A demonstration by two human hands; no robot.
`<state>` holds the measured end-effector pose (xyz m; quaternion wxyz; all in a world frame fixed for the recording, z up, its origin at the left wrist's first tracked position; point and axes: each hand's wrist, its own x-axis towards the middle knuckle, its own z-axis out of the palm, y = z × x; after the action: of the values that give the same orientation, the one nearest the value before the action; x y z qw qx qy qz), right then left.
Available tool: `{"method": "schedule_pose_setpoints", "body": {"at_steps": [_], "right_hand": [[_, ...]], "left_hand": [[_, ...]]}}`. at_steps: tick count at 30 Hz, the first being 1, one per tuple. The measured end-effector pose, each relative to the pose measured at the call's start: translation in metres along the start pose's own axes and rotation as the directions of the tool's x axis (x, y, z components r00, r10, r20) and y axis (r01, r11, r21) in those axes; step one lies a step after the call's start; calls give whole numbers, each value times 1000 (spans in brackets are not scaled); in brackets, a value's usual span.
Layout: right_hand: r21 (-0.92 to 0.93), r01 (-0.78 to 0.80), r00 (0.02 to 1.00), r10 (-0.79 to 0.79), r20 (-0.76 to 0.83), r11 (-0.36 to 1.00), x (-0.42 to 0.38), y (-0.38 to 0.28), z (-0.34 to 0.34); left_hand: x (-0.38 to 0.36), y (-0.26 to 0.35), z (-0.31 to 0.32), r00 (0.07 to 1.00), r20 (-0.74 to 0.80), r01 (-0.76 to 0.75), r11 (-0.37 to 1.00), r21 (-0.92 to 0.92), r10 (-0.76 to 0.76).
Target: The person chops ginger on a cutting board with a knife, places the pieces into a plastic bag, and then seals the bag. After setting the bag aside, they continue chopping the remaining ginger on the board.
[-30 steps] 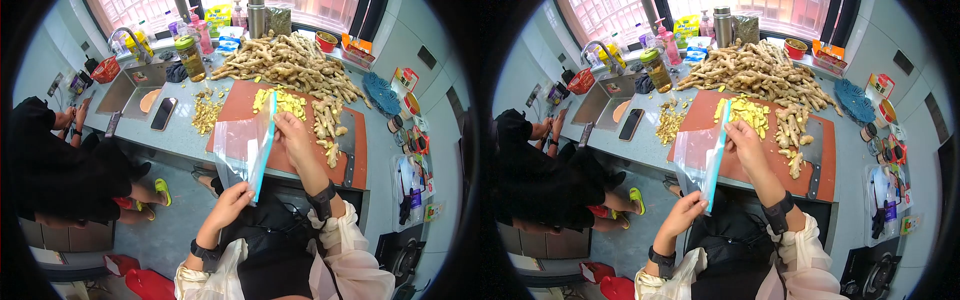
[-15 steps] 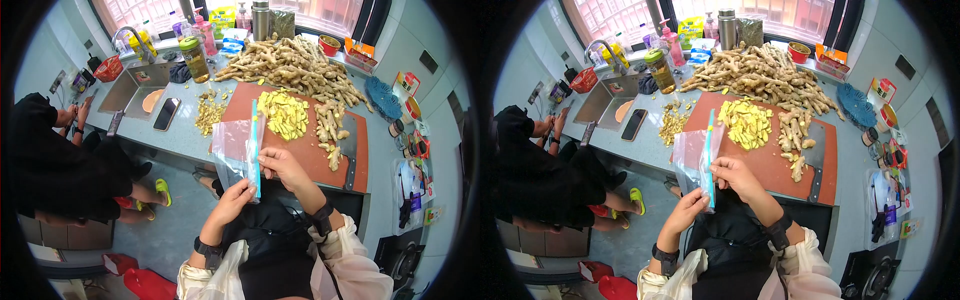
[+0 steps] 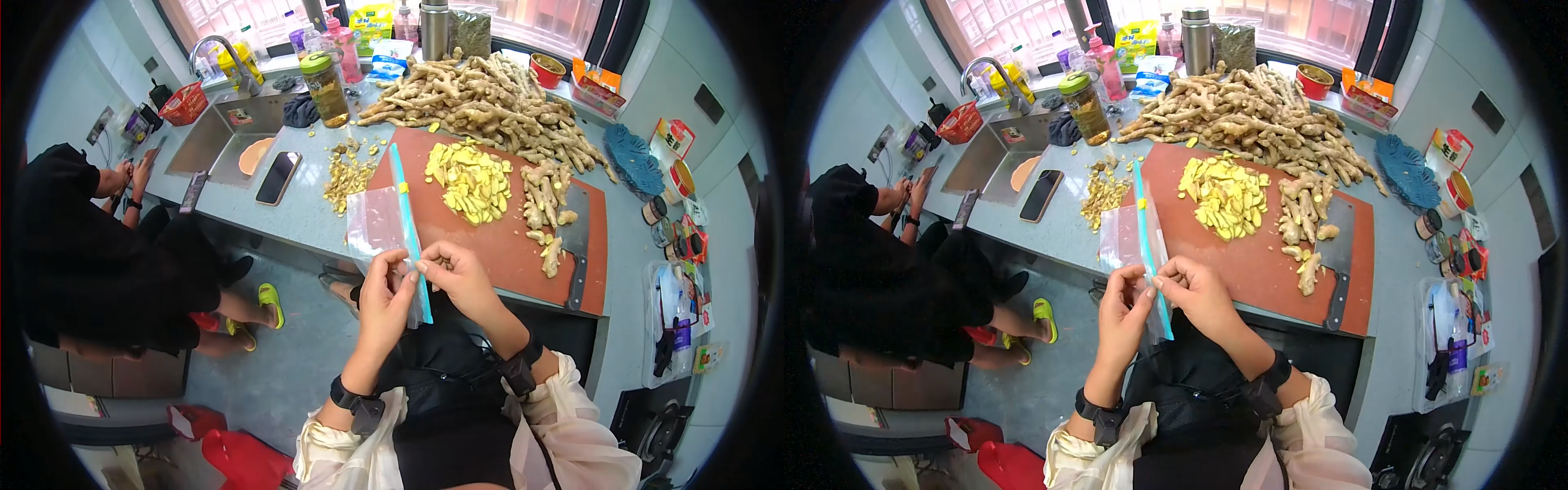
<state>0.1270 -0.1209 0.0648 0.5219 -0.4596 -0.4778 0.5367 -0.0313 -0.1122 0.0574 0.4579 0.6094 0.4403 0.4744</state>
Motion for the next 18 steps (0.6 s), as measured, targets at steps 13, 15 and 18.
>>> {"method": "schedule_pose_setpoints", "body": {"at_steps": [13, 15, 18], "right_hand": [[121, -36, 999, 31, 42, 992, -1, 5, -5], [102, -31, 999, 27, 40, 994, 0, 5, -6], [89, -26, 999, 23, 32, 996, 1, 7, -7]], "left_hand": [[-1, -3, 4, 999, 9, 38, 997, -66, -37], [-1, 6, 3, 999, 34, -29, 999, 29, 28], [-2, 5, 4, 997, 58, -51, 998, 39, 48]]}}
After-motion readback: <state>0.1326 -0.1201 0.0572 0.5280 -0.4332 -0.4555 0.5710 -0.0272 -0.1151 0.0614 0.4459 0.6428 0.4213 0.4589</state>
